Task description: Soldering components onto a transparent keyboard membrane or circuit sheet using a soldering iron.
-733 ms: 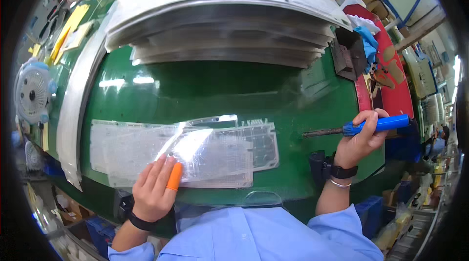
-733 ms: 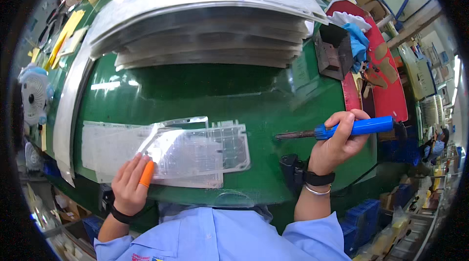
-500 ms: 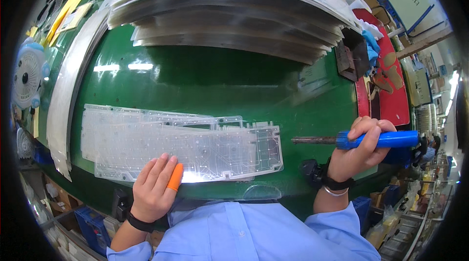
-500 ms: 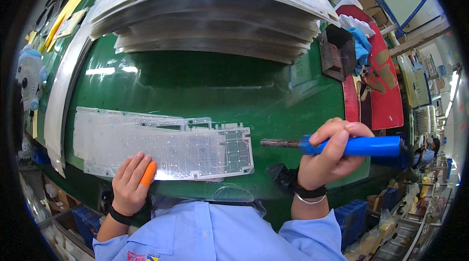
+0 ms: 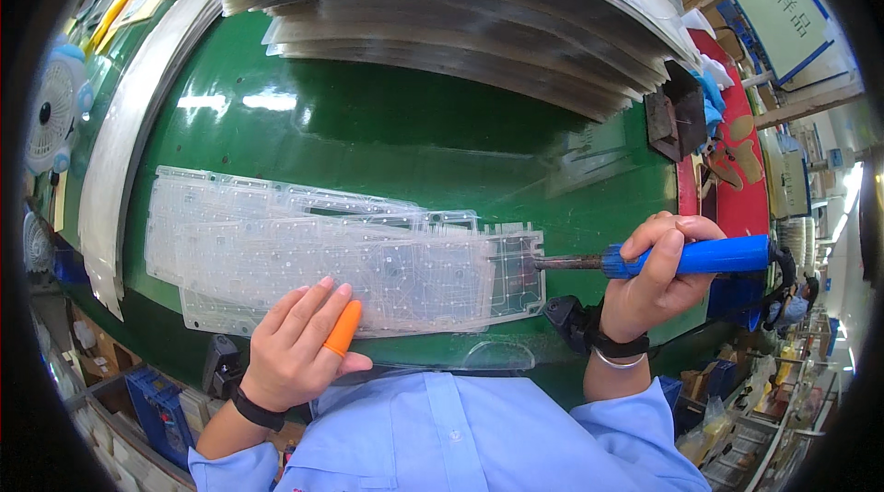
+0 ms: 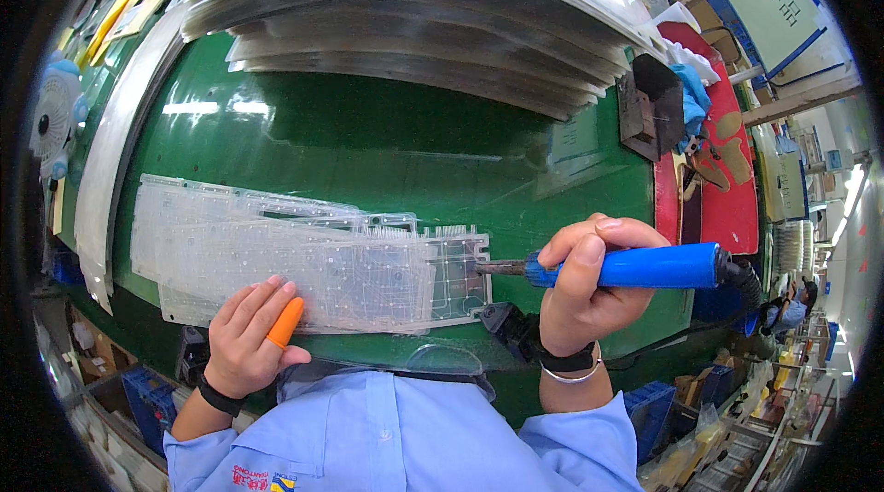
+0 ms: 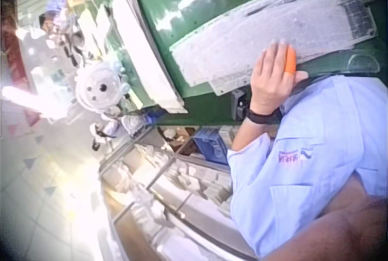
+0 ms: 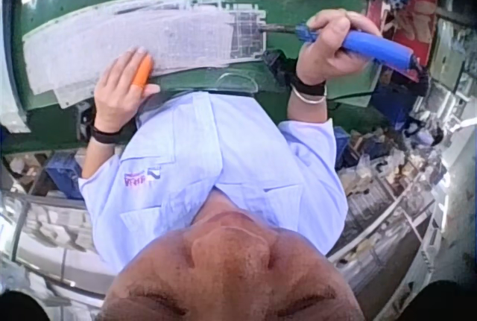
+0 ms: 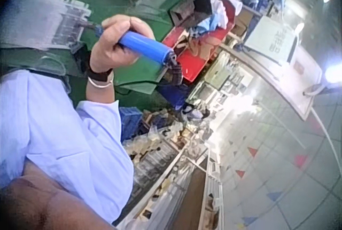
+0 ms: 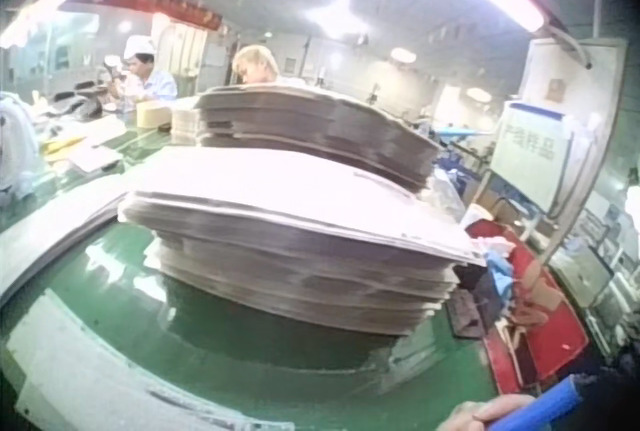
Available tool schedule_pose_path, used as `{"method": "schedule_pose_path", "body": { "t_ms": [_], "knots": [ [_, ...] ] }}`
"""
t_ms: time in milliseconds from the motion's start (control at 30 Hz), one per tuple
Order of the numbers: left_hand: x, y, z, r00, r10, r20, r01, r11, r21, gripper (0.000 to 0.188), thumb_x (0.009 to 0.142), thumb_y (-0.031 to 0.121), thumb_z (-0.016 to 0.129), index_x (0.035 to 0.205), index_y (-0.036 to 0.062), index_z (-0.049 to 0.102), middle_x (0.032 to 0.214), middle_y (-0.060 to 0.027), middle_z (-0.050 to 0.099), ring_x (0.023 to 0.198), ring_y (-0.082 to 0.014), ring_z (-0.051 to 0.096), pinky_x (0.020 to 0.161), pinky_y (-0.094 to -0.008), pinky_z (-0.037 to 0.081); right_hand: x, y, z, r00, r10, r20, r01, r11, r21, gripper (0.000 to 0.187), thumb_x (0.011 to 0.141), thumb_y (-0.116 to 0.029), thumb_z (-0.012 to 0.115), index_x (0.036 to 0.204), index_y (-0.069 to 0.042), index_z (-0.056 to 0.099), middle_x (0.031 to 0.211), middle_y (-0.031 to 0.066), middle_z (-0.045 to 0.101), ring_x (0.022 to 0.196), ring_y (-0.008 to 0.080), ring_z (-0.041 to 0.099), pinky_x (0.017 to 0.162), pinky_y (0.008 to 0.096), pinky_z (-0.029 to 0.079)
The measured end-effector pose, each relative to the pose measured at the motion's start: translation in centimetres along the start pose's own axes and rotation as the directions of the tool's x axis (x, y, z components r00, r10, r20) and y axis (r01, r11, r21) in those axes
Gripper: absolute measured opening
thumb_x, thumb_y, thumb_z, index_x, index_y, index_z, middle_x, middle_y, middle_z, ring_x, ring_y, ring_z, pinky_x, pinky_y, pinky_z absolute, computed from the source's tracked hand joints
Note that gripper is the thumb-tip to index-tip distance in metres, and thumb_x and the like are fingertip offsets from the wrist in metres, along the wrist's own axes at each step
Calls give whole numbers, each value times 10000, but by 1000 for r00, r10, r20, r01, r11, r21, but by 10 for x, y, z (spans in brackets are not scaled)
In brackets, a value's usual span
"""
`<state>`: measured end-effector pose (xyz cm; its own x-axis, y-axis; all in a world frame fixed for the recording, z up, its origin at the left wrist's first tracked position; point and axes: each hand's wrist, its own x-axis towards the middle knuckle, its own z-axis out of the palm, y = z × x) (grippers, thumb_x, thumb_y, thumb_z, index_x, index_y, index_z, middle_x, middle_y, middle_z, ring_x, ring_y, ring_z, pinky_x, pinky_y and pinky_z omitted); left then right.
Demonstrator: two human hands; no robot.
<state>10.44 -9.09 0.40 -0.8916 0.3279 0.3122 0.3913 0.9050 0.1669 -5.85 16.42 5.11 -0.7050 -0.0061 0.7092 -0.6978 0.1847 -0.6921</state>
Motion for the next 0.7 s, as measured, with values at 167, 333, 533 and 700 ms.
{"method": "schedule_pose_path", "body": {
  "t_ms": [167,333,533,700],
  "knots": [
    [20,7,-4,999,-11,-44,6,992,-124,434,826,421,564,916,0,618,1034,-135,629,978,-313,599,804,-385,487,-2,2,2,1000,16,6,-16,1000,1,118,878,-102,464,973,-45,423,563,43,497,490,96,407,505,241,336],
    [56,27,6,997,8,71,8,976,-219,537,812,475,533,1048,-3,600,1195,-147,539,1126,-331,496,893,-433,421,-6,7,-3,998,-20,66,17,999,41,160,866,-68,496,986,-34,396,561,56,527,472,107,479,523,252,382],
    [101,47,35,960,61,274,11,967,-255,595,775,481,569,1248,124,509,1416,-127,299,1328,-385,187,1054,-572,108,11,9,-20,974,128,-187,-122,992,44,188,891,-153,483,1009,-28,409,573,34,494,507,87,433,545,220,347],
    [113,48,51,970,95,222,-29,959,-283,460,765,481,568,1090,159,620,1423,-107,296,1345,-381,148,1049,-602,64,18,24,-48,947,70,-312,-74,997,-1,189,896,-187,483,993,-34,430,584,18,452,540,85,382,525,230,303]
  ]
}}
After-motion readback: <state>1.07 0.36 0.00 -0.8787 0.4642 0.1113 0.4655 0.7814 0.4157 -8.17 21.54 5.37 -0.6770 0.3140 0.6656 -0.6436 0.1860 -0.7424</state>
